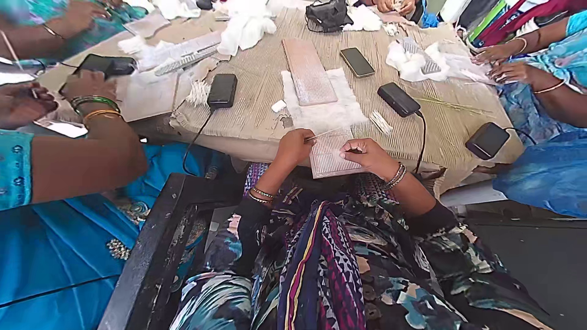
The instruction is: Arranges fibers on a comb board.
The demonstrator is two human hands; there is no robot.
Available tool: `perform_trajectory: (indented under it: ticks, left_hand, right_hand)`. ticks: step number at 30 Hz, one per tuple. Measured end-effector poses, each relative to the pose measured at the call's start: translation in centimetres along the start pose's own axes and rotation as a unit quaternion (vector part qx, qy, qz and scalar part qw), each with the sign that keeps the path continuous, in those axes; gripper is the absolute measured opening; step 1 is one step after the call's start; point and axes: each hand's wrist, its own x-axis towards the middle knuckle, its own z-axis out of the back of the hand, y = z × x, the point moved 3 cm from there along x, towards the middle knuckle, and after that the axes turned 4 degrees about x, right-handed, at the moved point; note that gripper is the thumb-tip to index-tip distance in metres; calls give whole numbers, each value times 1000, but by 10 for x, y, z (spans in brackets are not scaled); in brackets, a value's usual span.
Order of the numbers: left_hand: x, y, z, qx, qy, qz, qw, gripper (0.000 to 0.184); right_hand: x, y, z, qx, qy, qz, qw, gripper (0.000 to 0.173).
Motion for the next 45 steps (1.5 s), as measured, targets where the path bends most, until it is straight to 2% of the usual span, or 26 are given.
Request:
perform_trajectory:
  ticks: [4,5,7,8,9,11,13,15,16,18,20,23,25,28,30,32,36,39,41,43,45]
  left_hand:
    - [0,32,3,-46,-76,50,995,19]
    - [0,33,5,-56,-83,65,993,30]
    - [-2,23,6,-47,-88,71,992,66]
    - [-6,14,5,-43,-103,56,992,74]
    - [-12,3,3,-45,-126,26,991,73]
    - [-27,-16,-5,-76,-152,-50,984,59]
    - [-36,-33,-9,-139,-107,-82,981,41]
    - [-42,-42,-12,-177,-43,-71,981,20]
    - [-43,-44,-15,-187,-37,-56,980,11]
    - [-45,-40,-20,-215,-40,-33,975,10]
    - [-47,-36,-25,-253,-64,-12,965,11]
    - [-39,-31,-32,-312,-107,23,944,9]
    - [-39,-28,-34,-330,-127,37,935,9]
    - [-49,-25,-36,-297,-131,38,945,13]
    - [-47,-22,-37,-284,-135,42,948,14]
    - [-40,-19,-40,-262,-135,51,954,13]
    - [-42,-18,-42,-139,-100,96,981,15]
    - [-44,-18,-40,-61,-78,117,988,14]
    - [-45,-18,-36,-21,-54,123,991,27]
    - [-49,-19,-30,15,-56,109,992,45]
    - [-55,-20,-25,62,-92,67,992,46]
  right_hand:
    - [-2,-21,26,166,14,-26,986,14]
    - [1,-24,30,199,7,-22,980,16]
    - [7,-24,33,243,-16,-15,970,19]
    - [9,-23,31,255,-24,-15,966,20]
    - [10,-21,29,260,-26,-17,965,20]
    - [11,-18,21,250,-13,-24,968,19]
    - [12,-15,16,231,13,-26,972,19]
    - [11,-10,13,222,30,-26,974,18]
    - [10,-8,12,218,34,-25,975,16]
    - [6,-5,10,201,47,-24,978,9]
    - [3,-7,6,172,45,-23,984,16]
    - [2,-13,-2,132,-8,-12,991,7]
    - [2,-13,-3,140,-26,-5,990,11]
    - [5,-12,6,170,-31,1,985,16]
    - [9,-12,14,146,-15,-3,989,15]
    - [15,-15,19,99,6,1,995,13]
    - [28,-19,20,-34,38,-12,999,11]
    - [33,-29,17,-132,25,-2,991,16]
    - [33,-33,14,-187,-1,16,982,18]
    - [38,-20,12,-235,21,-38,971,20]
    - [37,-14,10,-269,1,-53,962,20]
